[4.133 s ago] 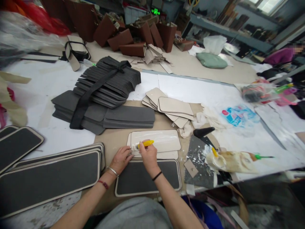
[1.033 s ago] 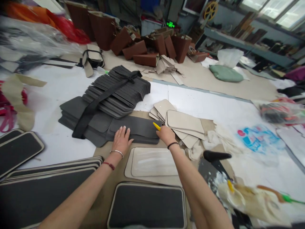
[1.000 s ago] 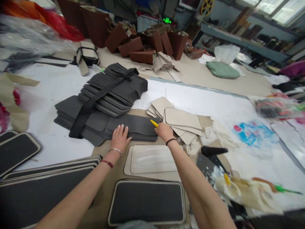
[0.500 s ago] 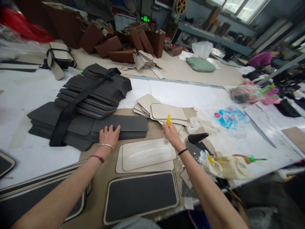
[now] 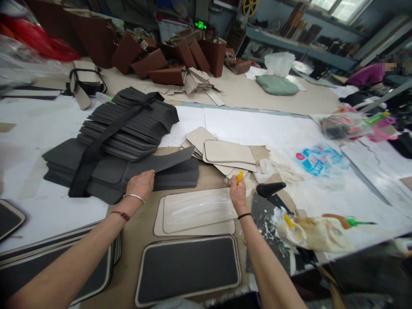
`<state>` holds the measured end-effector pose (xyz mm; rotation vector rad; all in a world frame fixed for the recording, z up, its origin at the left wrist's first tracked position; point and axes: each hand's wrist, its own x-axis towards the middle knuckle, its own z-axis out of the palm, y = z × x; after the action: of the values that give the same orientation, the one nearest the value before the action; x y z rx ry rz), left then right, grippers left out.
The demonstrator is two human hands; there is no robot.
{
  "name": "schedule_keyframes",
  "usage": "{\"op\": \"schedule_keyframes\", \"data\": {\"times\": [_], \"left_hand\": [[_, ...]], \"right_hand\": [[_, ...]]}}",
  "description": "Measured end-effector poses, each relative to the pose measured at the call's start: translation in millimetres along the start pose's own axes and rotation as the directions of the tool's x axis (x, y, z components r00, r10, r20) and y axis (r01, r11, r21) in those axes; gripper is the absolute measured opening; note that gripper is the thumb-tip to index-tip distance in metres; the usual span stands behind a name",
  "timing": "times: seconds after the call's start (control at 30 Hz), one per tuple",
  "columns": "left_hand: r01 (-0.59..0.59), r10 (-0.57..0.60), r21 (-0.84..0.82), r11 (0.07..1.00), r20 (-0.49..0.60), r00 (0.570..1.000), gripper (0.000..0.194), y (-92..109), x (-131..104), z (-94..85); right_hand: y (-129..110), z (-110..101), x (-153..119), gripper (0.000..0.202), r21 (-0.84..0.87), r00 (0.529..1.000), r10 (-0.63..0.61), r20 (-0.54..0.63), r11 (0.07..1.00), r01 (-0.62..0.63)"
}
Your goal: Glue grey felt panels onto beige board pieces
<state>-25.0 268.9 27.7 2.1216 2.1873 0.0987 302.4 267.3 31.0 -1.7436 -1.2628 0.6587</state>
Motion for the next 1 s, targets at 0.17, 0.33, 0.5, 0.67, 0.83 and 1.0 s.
{"op": "schedule_keyframes", "data": {"times": [0.17,0.33,0.5,0.67,0.83,1.0], "left_hand": [[0.011,-0.018,-0.055,0.998,-0.136,0.99,0.036,-10.1,1.9,-6.6],[-0.146,0.134,-0.024,0.989,-0.275,0.952,0.034,-16.0,-3.7,-23.1],[-0.378,0.378,0.052,0.924,-0.249,0.892,0.029,-11.6,-23.7,-22.9],[-0.365,0.355,-0.003,0.931,-0.227,0.907,0.024,-9.3,-41.2,-8.9],[-0.192,0.165,-0.154,0.969,-0.176,0.971,0.03,-7.2,-43.8,-1.3],[0.124,-0.13,-0.29,0.949,0.001,0.992,0.032,-4.8,-33.7,-0.9]], "right_hand": [[-22.1,30.7,-19.0,0.033,0.217,0.995,0.013,0.099,0.976,-0.034],[-69.6,44.4,-37.3,0.038,0.413,0.954,0.063,0.292,0.892,-0.185],[-106.9,60.3,-34.1,0.045,0.415,0.844,0.243,0.478,0.784,-0.461],[-107.6,73.0,-24.2,0.034,0.265,0.818,0.352,0.455,0.823,-0.502],[-105.5,65.6,-35.2,0.032,0.265,0.831,0.238,0.504,0.873,-0.41],[-105.1,73.6,-58.8,0.024,0.577,0.927,0.17,0.335,0.74,-0.345]]}}
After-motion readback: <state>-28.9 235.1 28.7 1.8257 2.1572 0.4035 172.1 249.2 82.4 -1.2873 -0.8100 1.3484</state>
